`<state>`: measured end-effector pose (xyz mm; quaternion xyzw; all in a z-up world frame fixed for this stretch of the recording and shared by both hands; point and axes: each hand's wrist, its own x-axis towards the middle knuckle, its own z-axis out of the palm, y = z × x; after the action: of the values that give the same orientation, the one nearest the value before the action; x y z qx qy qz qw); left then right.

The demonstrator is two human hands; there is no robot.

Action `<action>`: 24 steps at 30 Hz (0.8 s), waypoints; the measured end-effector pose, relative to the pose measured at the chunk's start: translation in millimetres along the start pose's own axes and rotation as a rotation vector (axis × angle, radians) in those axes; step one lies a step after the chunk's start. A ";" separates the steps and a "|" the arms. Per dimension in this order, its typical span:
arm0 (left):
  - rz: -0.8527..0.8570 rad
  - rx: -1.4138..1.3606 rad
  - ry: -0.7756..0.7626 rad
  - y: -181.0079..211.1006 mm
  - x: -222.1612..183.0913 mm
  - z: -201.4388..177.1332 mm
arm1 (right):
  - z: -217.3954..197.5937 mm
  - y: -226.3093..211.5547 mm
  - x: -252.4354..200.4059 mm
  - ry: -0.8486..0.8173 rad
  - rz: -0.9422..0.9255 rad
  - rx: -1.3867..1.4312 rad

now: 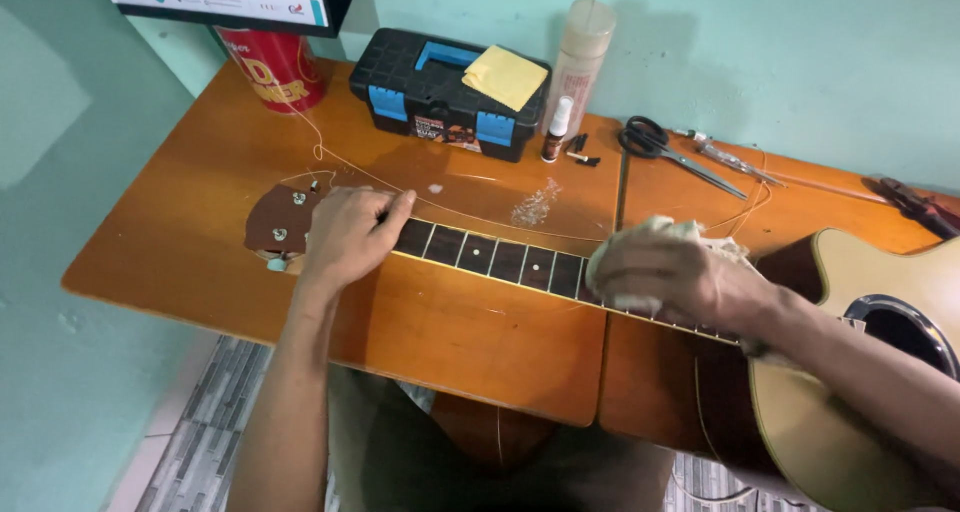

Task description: Wiping the headstock and fretboard of an acoustic guitar with a cloth to clean it.

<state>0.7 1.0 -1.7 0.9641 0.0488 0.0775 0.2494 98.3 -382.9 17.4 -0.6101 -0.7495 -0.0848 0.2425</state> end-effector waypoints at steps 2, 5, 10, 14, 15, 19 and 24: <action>0.021 0.004 0.001 -1.2 -0.5 -2.0 | 1.2 -8.9 3.7 -0.015 -0.052 -0.005; 0.034 -0.003 0.001 -3.9 0.2 0.3 | 6.2 5.1 -5.9 0.007 -0.050 0.013; 0.036 -0.027 0.020 -7.9 3.7 3.5 | 4.0 19.1 -10.9 0.001 0.031 -0.048; 0.048 0.002 0.012 -9.9 1.6 2.7 | 0.4 -16.4 11.4 -0.046 -0.070 -0.041; 0.061 0.002 0.025 -10.9 1.9 3.5 | -0.1 -20.4 13.6 -0.055 -0.090 -0.086; 0.024 -0.029 0.008 -1.9 -0.1 0.2 | 9.6 19.7 -12.9 0.016 -0.062 -0.089; 0.047 -0.009 -0.010 -5.8 1.4 0.4 | 0.9 -6.3 2.0 -0.069 0.000 -0.054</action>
<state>1.8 6.0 -4.7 0.9642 0.0245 0.0788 0.2519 91.8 -382.3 18.7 -0.6190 -0.7548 -0.0839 0.2002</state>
